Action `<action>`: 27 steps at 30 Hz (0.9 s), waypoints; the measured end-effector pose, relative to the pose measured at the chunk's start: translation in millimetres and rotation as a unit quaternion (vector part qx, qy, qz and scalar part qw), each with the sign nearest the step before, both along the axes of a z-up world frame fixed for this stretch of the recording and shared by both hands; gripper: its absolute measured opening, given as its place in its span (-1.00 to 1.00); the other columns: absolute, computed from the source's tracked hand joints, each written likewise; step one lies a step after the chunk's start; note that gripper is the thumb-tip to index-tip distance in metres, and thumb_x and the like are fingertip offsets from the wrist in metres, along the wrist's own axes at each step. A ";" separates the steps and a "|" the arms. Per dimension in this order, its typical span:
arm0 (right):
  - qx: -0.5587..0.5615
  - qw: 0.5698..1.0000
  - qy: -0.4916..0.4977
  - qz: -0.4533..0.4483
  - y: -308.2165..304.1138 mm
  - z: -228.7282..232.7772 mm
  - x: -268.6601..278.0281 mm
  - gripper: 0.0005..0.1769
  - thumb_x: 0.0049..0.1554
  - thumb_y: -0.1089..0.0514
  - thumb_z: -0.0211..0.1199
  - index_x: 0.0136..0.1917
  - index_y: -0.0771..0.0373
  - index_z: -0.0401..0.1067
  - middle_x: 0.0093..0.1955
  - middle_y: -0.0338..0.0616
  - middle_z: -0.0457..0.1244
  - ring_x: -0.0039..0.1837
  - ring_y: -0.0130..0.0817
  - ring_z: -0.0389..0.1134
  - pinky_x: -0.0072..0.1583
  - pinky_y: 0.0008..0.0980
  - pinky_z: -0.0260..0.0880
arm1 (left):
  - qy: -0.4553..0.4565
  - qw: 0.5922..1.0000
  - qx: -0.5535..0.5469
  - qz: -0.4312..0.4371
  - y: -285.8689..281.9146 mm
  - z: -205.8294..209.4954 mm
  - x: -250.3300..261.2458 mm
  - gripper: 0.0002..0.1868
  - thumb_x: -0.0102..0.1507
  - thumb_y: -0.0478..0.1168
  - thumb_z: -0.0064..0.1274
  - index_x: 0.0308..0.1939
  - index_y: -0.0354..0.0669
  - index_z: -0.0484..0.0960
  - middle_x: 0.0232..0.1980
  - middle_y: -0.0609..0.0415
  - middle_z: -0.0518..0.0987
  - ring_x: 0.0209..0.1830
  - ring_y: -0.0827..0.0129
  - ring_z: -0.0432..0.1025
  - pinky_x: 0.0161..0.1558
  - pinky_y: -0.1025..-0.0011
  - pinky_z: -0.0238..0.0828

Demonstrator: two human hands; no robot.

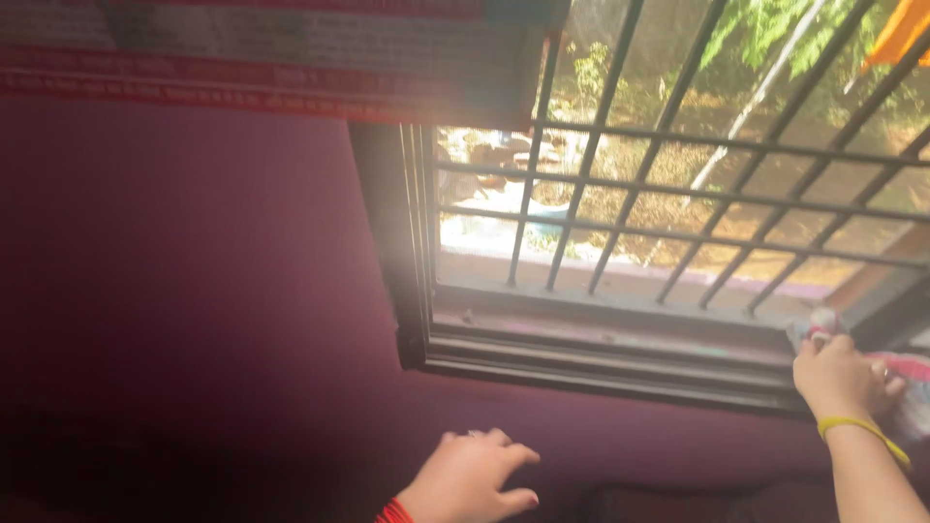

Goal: Cleaning the tracks and frame of a window using a cloth.

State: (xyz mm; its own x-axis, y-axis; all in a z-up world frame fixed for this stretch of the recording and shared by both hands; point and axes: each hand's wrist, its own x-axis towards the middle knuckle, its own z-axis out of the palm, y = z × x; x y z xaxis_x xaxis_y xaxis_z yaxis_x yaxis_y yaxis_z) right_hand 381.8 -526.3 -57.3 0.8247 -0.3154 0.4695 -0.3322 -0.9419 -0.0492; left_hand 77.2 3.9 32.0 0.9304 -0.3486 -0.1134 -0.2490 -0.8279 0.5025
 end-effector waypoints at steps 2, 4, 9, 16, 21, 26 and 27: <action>0.031 0.998 0.059 -0.019 -17.2 -16.5 28.5 -0.27 0.28 -0.42 -0.03 0.38 0.13 0.48 0.27 0.34 0.35 0.41 0.31 0.26 0.35 0.25 0.01 | 0.022 1.000 -0.003 -0.020 -8.2 -7.2 3.7 -0.41 0.21 0.16 0.13 0.29 0.12 0.56 0.20 -0.05 0.52 0.25 0.00 0.37 0.25 -0.06 0.17; 0.043 0.996 0.073 0.025 -5.4 -7.0 28.2 -0.32 0.25 -0.37 0.04 0.38 0.11 0.48 0.23 0.28 0.37 0.34 0.26 0.31 0.35 0.28 0.05 | 0.017 1.000 -0.013 -0.021 -14.7 -8.6 5.0 -0.42 0.21 0.16 0.13 0.28 0.12 0.57 0.19 -0.05 0.53 0.24 0.00 0.38 0.26 -0.05 0.18; 0.298 0.932 -0.044 0.203 21.1 62.3 -15.4 -0.43 0.15 -0.14 0.24 0.29 0.24 0.53 0.07 0.23 0.41 0.05 0.09 0.46 0.11 0.13 0.43 | -0.001 1.000 -0.031 -0.001 -24.0 -9.8 10.0 -0.43 0.23 0.18 0.10 0.26 0.10 0.57 0.19 -0.04 0.53 0.24 0.03 0.41 0.22 -0.03 0.23; 0.053 0.966 -0.196 0.160 41.7 89.2 -17.6 -0.60 0.38 -0.01 0.05 0.26 0.36 0.41 0.26 0.17 0.35 0.20 0.08 0.40 0.17 -0.01 0.39 | 0.009 0.999 -0.022 0.025 -36.7 -8.4 9.3 -0.41 0.24 0.19 0.08 0.30 0.13 0.54 0.19 -0.04 0.53 0.22 0.01 0.39 0.23 -0.01 0.23; -0.190 0.981 -0.009 0.043 4.2 26.4 53.5 -0.68 0.41 0.02 0.04 0.31 0.17 0.41 0.40 -0.09 0.21 0.52 -0.11 0.17 0.46 0.12 0.18 | 0.014 0.999 -0.027 0.040 -36.3 -9.1 6.9 -0.42 0.23 0.18 0.10 0.28 0.10 0.56 0.22 -0.04 0.52 0.25 0.03 0.38 0.24 -0.04 0.19; -0.016 0.997 0.077 0.024 -4.1 7.4 107.2 -0.39 0.16 0.01 0.14 0.37 0.41 0.38 0.32 0.23 0.35 0.57 0.15 0.11 0.36 0.19 0.10 | 0.008 0.998 -0.025 0.065 -24.0 -7.4 -5.0 -0.43 0.22 0.17 0.10 0.27 0.10 0.57 0.20 -0.04 0.53 0.24 0.05 0.39 0.27 0.00 0.18; -0.014 0.996 0.078 0.026 -14.6 -3.9 120.5 -0.39 0.16 0.01 0.14 0.37 0.41 0.38 0.32 0.23 0.35 0.57 0.15 0.11 0.36 0.19 0.10 | 0.009 0.997 -0.024 0.068 -21.2 -6.9 -6.8 -0.43 0.22 0.17 0.10 0.27 0.10 0.57 0.20 -0.04 0.53 0.24 0.05 0.39 0.27 0.00 0.18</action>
